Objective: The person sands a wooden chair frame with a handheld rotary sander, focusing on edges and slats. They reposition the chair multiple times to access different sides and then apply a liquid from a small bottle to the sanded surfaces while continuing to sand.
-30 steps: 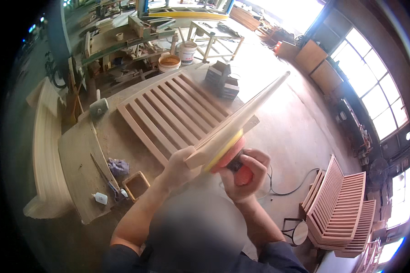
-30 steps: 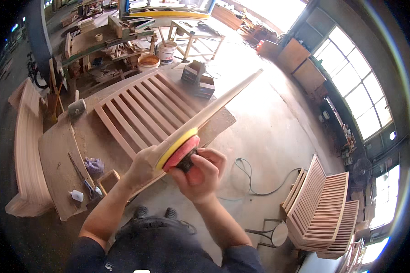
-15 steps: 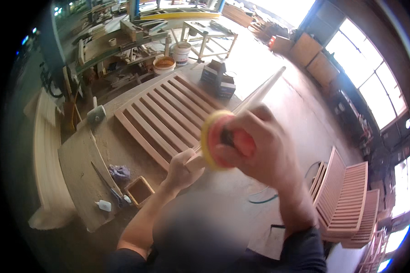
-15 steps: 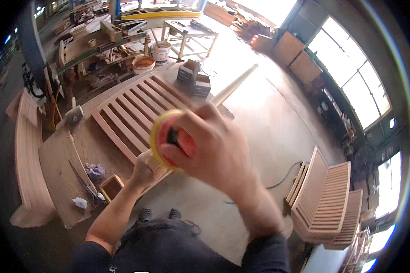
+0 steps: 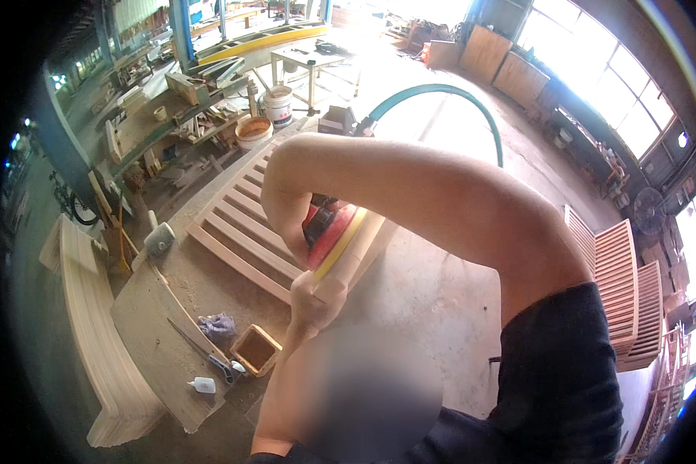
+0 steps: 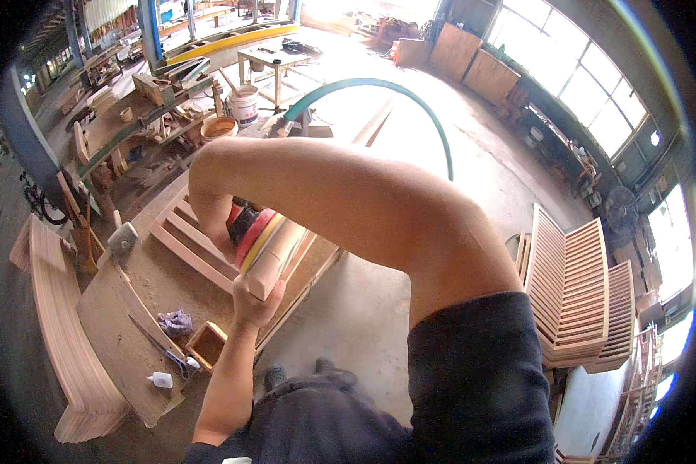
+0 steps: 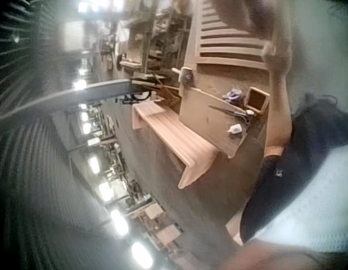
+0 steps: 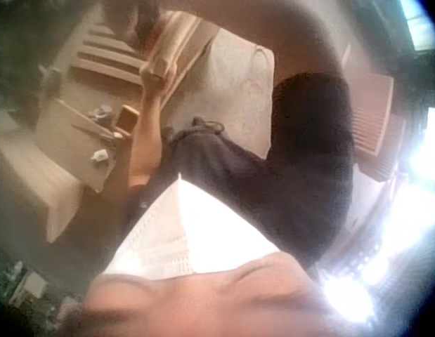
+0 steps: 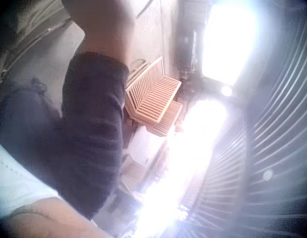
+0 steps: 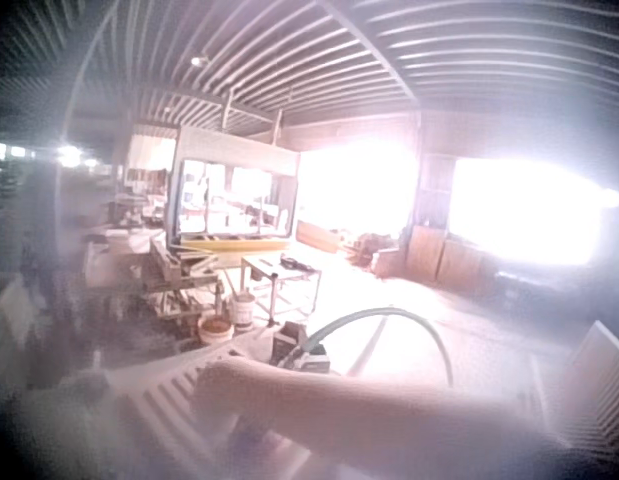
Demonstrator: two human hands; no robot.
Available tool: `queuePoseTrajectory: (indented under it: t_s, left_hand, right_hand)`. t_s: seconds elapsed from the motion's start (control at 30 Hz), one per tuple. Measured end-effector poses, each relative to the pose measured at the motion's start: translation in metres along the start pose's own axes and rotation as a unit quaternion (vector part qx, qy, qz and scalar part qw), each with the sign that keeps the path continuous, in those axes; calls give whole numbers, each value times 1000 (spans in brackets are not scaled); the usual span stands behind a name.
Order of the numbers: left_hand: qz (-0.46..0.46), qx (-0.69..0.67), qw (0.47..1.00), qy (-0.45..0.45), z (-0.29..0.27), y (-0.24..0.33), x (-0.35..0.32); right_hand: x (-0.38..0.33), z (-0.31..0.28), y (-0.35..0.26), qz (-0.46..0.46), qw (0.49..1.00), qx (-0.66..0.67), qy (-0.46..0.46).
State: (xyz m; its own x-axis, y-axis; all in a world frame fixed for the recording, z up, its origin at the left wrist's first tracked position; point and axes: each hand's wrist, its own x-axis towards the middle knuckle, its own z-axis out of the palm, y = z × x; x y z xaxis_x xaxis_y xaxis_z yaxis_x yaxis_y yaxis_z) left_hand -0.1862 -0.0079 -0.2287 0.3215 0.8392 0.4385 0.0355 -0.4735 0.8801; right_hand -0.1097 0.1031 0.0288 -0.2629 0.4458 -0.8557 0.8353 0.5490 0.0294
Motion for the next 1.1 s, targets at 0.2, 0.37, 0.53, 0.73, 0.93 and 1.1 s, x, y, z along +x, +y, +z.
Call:
queuePoseTrajectory:
  t_s: [0.2, 0.37, 0.53, 0.73, 0.93, 1.1]
  left_hand:
    - [32, -6, 999, -12, 1, -13, 0]
    - [170, 189, 967, -31, -10, -54, -4]
    - [-87, -104, 986, -95, -10, 22, 4]
    - [-59, -119, 957, -259, -29, 44, 24]
    - [74, 67, 973, -209, -34, 23, 14]
    - [45, -47, 986, -152, -20, 14, 5]
  right_hand:
    - [-38, 15, 2, -45, 986, 26, 156]
    - [-82, 83, -19, -46, 872, 34, 485]
    - [-88, 181, -27, -17, 681, 107, 724]
    - [-1, 258, -47, -18, 465, 128, 876]
    - [95, 292, -62, -32, 366, 228, 902]
    - [78, 287, -56, -23, 381, 216, 899]
